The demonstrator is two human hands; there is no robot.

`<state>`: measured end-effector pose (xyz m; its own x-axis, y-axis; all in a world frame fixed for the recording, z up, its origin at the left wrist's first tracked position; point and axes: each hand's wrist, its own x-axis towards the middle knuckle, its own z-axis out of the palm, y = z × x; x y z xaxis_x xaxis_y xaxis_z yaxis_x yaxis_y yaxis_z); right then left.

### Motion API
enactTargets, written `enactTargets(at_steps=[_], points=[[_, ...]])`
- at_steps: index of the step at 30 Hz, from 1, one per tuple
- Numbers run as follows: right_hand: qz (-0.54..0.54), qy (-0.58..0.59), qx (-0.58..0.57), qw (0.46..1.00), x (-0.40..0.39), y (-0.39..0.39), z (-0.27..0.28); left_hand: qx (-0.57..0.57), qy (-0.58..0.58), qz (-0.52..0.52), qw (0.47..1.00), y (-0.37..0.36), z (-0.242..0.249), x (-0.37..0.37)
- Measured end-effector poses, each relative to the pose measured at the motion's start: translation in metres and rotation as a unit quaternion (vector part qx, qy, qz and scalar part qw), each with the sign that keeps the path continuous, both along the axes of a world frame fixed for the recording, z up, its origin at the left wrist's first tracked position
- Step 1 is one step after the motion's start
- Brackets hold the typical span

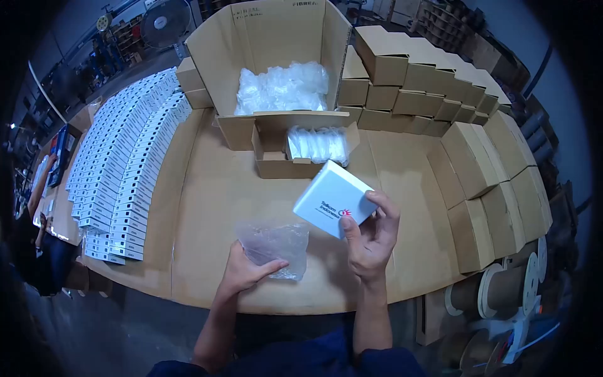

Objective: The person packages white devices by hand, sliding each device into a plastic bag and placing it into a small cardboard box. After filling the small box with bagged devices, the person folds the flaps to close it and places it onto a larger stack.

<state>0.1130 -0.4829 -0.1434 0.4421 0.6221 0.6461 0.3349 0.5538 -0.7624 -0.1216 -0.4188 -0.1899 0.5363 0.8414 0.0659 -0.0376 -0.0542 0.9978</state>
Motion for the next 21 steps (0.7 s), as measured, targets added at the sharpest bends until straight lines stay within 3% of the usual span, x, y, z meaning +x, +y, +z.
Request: enactTargets(at_steps=[4, 7, 21], points=[[0.159, -0.011, 0.011, 0.987, 0.004, 0.006, 0.026, 0.015, 0.022, -0.017, 1.000, -0.002, -0.001, 0.001], [0.188, -0.096, 0.020, 0.977, 0.009, 0.020, 0.028, 0.026, 0.038, -0.013, 0.999, -0.004, 0.002, -0.001], [0.229, -0.129, -0.006, 0.965, 0.018, 0.031, 0.031, 0.033, 0.057, -0.016, 0.998, 0.003, 0.003, -0.004]])
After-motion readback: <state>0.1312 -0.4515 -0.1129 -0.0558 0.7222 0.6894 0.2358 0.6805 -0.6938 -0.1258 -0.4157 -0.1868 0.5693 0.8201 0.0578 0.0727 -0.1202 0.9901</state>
